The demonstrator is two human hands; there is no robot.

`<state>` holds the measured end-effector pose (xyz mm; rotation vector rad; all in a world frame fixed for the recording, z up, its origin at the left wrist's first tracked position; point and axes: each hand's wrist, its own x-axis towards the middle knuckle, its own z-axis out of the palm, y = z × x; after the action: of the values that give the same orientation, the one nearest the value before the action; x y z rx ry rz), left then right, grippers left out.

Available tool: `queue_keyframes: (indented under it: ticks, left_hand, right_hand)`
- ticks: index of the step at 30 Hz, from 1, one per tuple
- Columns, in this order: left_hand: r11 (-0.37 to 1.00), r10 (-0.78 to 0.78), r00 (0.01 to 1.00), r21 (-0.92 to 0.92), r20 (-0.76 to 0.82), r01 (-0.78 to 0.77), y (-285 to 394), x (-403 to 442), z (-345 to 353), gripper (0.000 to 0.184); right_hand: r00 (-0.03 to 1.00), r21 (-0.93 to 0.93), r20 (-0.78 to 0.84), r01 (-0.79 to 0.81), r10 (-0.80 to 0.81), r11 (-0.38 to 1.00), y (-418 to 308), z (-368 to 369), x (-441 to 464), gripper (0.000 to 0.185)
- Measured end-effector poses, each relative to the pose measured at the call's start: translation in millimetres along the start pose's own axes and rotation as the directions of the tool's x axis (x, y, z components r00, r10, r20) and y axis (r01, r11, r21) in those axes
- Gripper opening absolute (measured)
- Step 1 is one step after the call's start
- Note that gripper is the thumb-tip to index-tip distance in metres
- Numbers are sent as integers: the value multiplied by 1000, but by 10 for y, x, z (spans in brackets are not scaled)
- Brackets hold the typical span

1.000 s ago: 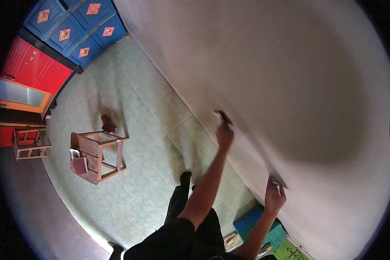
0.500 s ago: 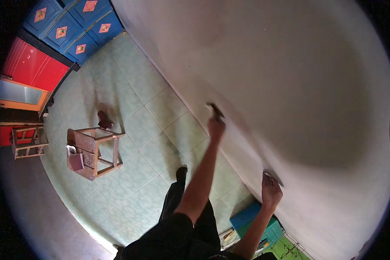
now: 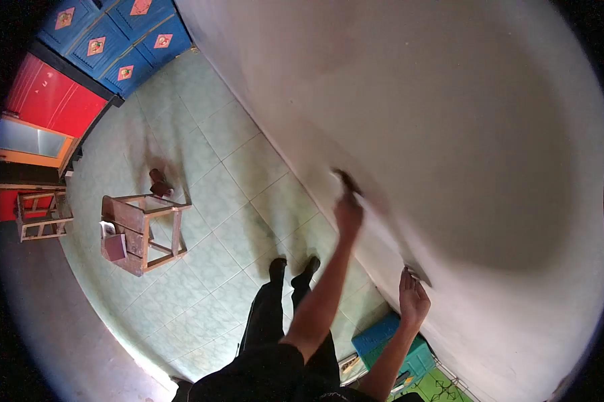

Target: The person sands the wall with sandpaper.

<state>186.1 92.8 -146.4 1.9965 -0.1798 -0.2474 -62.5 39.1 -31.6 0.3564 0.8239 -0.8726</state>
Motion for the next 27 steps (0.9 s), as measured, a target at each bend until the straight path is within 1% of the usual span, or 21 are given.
queue_keyframes:
  ticks: [1, 2, 4, 5, 7, 8, 9, 10, 11, 12, 14, 16, 17, 20, 21, 22, 23, 24, 25, 26, 27]
  left_hand:
    - [978, -64, 998, -201, -13, 60, -383, 419, 66, 26]
    - [912, -256, 962, -309, 91, 272, -777, 756, 140, 19]
    - [751, -421, 885, -471, 199, 463, -829, 1020, -70, 17]
    - [752, -423, 886, -471, 191, 461, -799, 986, -82, 17]
    - [864, -282, 951, -396, 129, 311, -555, 783, -161, 19]
    - [994, 100, 995, 34, 30, -101, -686, 594, 32, 18]
    - [995, 96, 994, 39, -50, -94, -308, 291, 14, 33]
    - [989, 141, 990, -36, -17, -141, 183, -58, -191, 61]
    - [995, 86, 996, -55, 23, -85, 624, -352, -270, 78]
    - [977, 98, 989, -178, -106, -116, 1033, -553, -408, 81]
    - [977, -40, 997, -208, 62, 52, 1169, -443, -526, 80]
    - [979, 36, 994, -194, -103, -55, 609, 138, -334, 74]
    - [977, -91, 994, -197, -61, 78, 266, 515, -266, 64]
    - [864, -347, 935, -364, 69, 348, -674, 1422, -218, 31]
    - [863, -356, 932, -359, 68, 356, -713, 1366, -211, 31]
    - [879, -328, 941, -339, 78, 335, -728, 1345, -209, 25]
    - [897, -294, 952, -321, 80, 304, -726, 1376, -228, 20]
    - [912, -202, 979, -366, -8, 185, -232, 1090, -436, 21]
    - [983, -127, 992, -132, -2, 125, -58, 821, -392, 31]
    - [989, 135, 974, -36, -179, -144, -11, 439, -200, 48]
    - [987, 156, 981, 55, -115, -150, 356, 61, -301, 61]
  right_hand:
    - [1000, 0, 5, -11, 11, 1000, -10, -33, 25, 47]
    - [999, -40, 49, -19, 21, 999, -55, -81, 57, 47]
    - [995, -78, 88, -30, 37, 996, -49, -94, 61, 47]
    - [994, -130, 101, -17, 31, 991, -43, -102, 49, 47]
    - [993, -178, 111, -21, 41, 984, 85, -102, -8, 47]
    - [996, -252, 86, 43, -22, 967, 148, -96, -42, 45]
    - [993, -329, 78, 105, -84, 938, 192, -56, -22, 43]
    - [994, -338, 87, 92, -66, 937, 204, -23, 22, 43]
    - [996, -352, 89, 54, -24, 935, 171, -42, 35, 40]
    - [996, -367, 90, 22, 13, 930, 123, -48, 22, 38]
    - [999, -374, 34, 12, 0, 927, 98, 33, -3, 36]
    - [997, -355, -72, -3, -25, 935, 115, 158, 25, 33]
    - [992, -294, -125, -51, 15, 955, 115, 178, 26, 31]
    - [996, -364, 8, -80, 90, 928, 69, 46, 79, 31]
    - [994, -342, 17, -99, 111, 935, 113, 57, 55, 29]
    - [993, -338, 13, -104, 116, 935, 179, 70, 26, 29]
    - [998, -425, -56, 1, -28, 905, 303, 97, 29, 27]
    - [977, -519, -115, 96, -180, 849, 419, 139, -4, 26]
    - [978, -519, -117, 89, -173, 850, 383, 63, 85, 26]
    - [984, -515, -146, 11, -100, 857, 268, -110, 269, 24]
    - [984, -512, -178, -65, -31, 857, 173, -239, 414, 23]
